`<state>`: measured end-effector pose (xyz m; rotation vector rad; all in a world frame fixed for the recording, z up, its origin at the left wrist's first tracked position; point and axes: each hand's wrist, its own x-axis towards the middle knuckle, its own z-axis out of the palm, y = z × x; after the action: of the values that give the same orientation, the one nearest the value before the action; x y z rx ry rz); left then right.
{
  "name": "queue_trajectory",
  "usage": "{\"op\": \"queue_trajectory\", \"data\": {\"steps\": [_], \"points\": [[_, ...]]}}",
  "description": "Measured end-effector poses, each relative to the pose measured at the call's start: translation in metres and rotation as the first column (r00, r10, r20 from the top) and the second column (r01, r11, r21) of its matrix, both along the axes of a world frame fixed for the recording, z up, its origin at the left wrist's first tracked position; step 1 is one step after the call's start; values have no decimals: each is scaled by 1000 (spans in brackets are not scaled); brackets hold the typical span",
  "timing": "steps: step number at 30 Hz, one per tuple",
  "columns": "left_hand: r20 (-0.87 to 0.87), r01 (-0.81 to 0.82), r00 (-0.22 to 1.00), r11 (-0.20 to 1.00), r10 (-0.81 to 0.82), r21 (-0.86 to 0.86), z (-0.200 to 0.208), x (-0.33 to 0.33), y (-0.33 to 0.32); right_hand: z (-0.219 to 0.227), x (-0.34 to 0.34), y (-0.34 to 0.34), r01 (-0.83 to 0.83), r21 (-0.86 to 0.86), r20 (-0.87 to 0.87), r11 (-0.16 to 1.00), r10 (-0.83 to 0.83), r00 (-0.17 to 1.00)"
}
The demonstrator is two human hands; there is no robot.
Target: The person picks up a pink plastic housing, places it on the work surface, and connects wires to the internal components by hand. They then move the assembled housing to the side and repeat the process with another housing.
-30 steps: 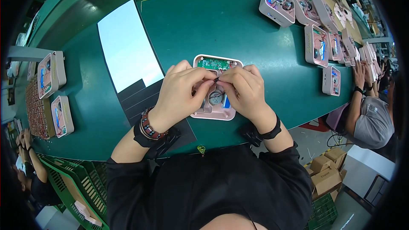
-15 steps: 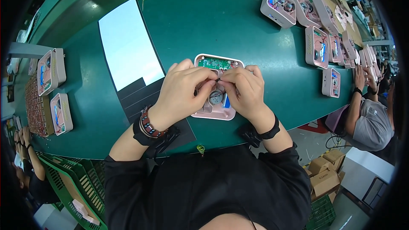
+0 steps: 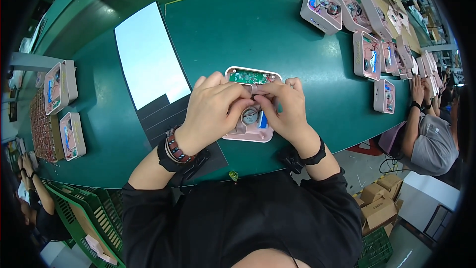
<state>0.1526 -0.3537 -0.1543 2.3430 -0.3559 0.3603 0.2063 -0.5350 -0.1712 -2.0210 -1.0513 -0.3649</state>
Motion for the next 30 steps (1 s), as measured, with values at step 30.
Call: {"op": "queue_trajectory", "data": {"steps": [30], "points": [[-70, -41, 997, 999, 39, -32, 6, 4, 1, 2, -7, 7, 132, -75, 104, 988, -124, 987]]}}
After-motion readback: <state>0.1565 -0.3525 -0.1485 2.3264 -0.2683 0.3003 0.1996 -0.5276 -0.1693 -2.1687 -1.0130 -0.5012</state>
